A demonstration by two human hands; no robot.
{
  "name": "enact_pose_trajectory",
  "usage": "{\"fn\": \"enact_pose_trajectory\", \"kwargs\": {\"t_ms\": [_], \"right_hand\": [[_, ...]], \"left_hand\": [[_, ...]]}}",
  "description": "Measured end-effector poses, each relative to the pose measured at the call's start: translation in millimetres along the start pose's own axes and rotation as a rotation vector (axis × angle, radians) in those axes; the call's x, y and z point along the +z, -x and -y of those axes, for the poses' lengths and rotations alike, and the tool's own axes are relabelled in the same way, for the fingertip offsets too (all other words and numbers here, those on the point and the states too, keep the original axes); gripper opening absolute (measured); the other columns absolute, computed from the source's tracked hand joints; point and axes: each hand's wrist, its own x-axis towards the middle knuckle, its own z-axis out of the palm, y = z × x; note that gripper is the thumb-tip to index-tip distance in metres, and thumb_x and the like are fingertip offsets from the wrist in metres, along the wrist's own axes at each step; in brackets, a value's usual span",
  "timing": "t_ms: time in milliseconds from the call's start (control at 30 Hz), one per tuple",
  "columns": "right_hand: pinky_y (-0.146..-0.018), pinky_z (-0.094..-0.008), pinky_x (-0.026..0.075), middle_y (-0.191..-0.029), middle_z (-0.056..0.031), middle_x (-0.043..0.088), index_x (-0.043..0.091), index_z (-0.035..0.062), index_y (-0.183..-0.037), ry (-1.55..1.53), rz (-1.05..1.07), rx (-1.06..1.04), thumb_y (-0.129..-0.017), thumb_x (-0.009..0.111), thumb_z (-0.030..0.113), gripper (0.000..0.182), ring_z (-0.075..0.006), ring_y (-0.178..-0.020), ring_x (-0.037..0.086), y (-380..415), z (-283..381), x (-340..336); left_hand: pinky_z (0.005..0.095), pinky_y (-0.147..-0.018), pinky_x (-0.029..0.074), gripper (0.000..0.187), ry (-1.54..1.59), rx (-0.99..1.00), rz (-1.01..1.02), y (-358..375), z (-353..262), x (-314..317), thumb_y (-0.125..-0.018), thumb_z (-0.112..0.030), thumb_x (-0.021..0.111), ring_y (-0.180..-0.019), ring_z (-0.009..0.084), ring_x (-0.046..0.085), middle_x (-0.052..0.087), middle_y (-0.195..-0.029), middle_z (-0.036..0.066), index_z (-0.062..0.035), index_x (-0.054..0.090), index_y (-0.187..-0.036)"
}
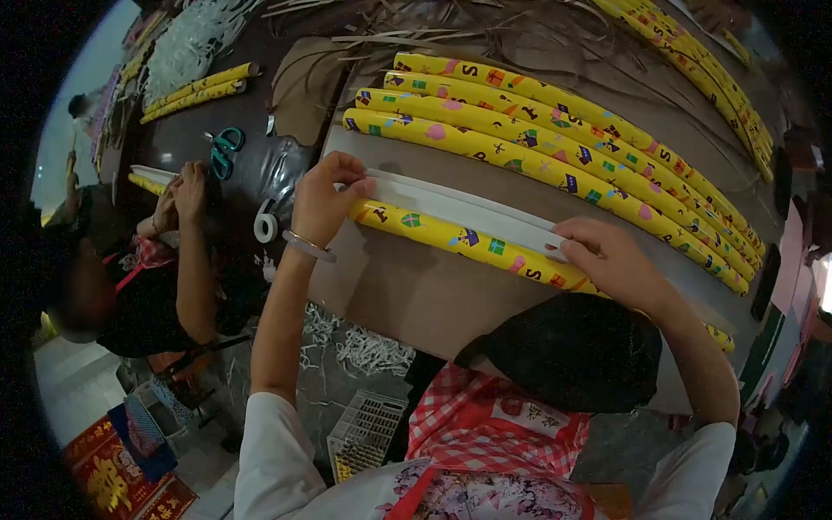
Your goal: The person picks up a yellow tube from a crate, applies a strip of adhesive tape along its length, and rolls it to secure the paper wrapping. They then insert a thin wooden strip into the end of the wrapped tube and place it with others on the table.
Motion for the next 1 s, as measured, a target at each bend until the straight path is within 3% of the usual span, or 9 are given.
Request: {"fn": "enact_pose_trajectory", "kwargs": {"t_ms": [300, 567, 633, 800, 900, 967, 1000], "right_hand": [[-0.085, -0.0271, 0.043, -0.107, -0.0107, 0.057, 0.058, -0.0049, -0.105, -0.007, -0.01, -0.005, -0.092, 0.05, 0.016, 0.026, -0.0174, -0.094, 0.056, -4.4, -3.0, 3.1], [-0.081, -0.0264, 0.043, -0.1, -0.0102, 0.057, 0.058, -0.005, -0.103, 0.021, -0.02, -0.035, -0.092, 0.049, 0.016, 0.025, -0.017, -0.089, 0.055, -8.3, -4.1, 2.8], [-0.089, -0.0273, 0.041, -0.111, -0.0099, 0.056, 0.057, -0.0031, -0.106, 0.03, 0.037, 0.041, -0.093, 0.05, 0.017, 0.025, -0.0176, -0.101, 0.053, -8.2, -0.7, -0.5], [-0.088, -0.0271, 0.041, -0.111, -0.0097, 0.056, 0.057, -0.003, -0.106, 0.031, 0.044, 0.062, -0.093, 0.05, 0.017, 0.025, -0.0175, -0.1, 0.054, -9.2, 0.9, -1.8], [-0.088, -0.027, 0.042, -0.111, -0.0097, 0.056, 0.058, -0.0028, -0.106, 0.032, 0.04, 0.051, -0.093, 0.051, 0.017, 0.025, -0.0175, -0.1, 0.054, -9.8, 0.1, -1.6], [-0.088, -0.0271, 0.042, -0.111, -0.0097, 0.056, 0.058, -0.0026, -0.106, 0.022, 0.039, 0.055, -0.093, 0.051, 0.017, 0.025, -0.0176, -0.1, 0.054, -10.0, -0.7, -1.5], [-0.088, -0.0272, 0.042, -0.111, -0.0098, 0.056, 0.058, -0.0025, -0.106, 0.023, 0.038, 0.049, -0.093, 0.051, 0.018, 0.025, -0.0177, -0.099, 0.054, -10.0, -1.8, -1.5]], "left_hand": [[0.0266, -0.067, 0.051, 0.023, -0.028, -0.063, -0.048, -3.1, 1.1, 2.3, -0.074, -0.009, 0.073, -0.074, 0.0144, 0.065, 0.067, -0.078, 0.009, 0.0006, 0.06, -0.091], [0.0268, -0.064, 0.05, 0.026, -0.074, 0.0, -0.125, -4.4, 4.9, 8.7, -0.072, -0.013, 0.076, -0.069, 0.0143, 0.064, 0.066, -0.077, 0.008, -0.0001, 0.06, -0.088], [0.0269, -0.064, 0.05, 0.026, -0.075, -0.015, -0.123, -5.0, 2.9, 9.3, -0.072, -0.013, 0.076, -0.069, 0.0144, 0.064, 0.066, -0.077, 0.008, -0.0003, 0.06, -0.088], [0.0269, -0.064, 0.051, 0.026, -0.089, -0.007, -0.132, -4.3, -0.2, 9.7, -0.072, -0.014, 0.076, -0.068, 0.0143, 0.064, 0.066, -0.076, 0.008, -0.0007, 0.06, -0.087], [0.0331, -0.065, 0.051, 0.026, -0.094, -0.032, -0.12, -4.3, -1.1, 9.9, -0.071, -0.015, 0.074, -0.07, 0.0225, 0.066, 0.067, -0.077, 0.01, -0.0021, 0.059, -0.089], [0.0267, -0.064, 0.051, 0.026, -0.084, -0.035, -0.129, -5.1, 0.7, 11.0, -0.071, -0.013, 0.076, -0.068, 0.014, 0.063, 0.065, -0.075, 0.007, -0.0012, 0.06, -0.088], [0.0267, -0.064, 0.051, 0.026, -0.084, -0.036, -0.128, -5.3, 0.6, 11.1, -0.071, -0.013, 0.076, -0.068, 0.014, 0.063, 0.065, -0.075, 0.007, -0.0012, 0.06, -0.088]]}}
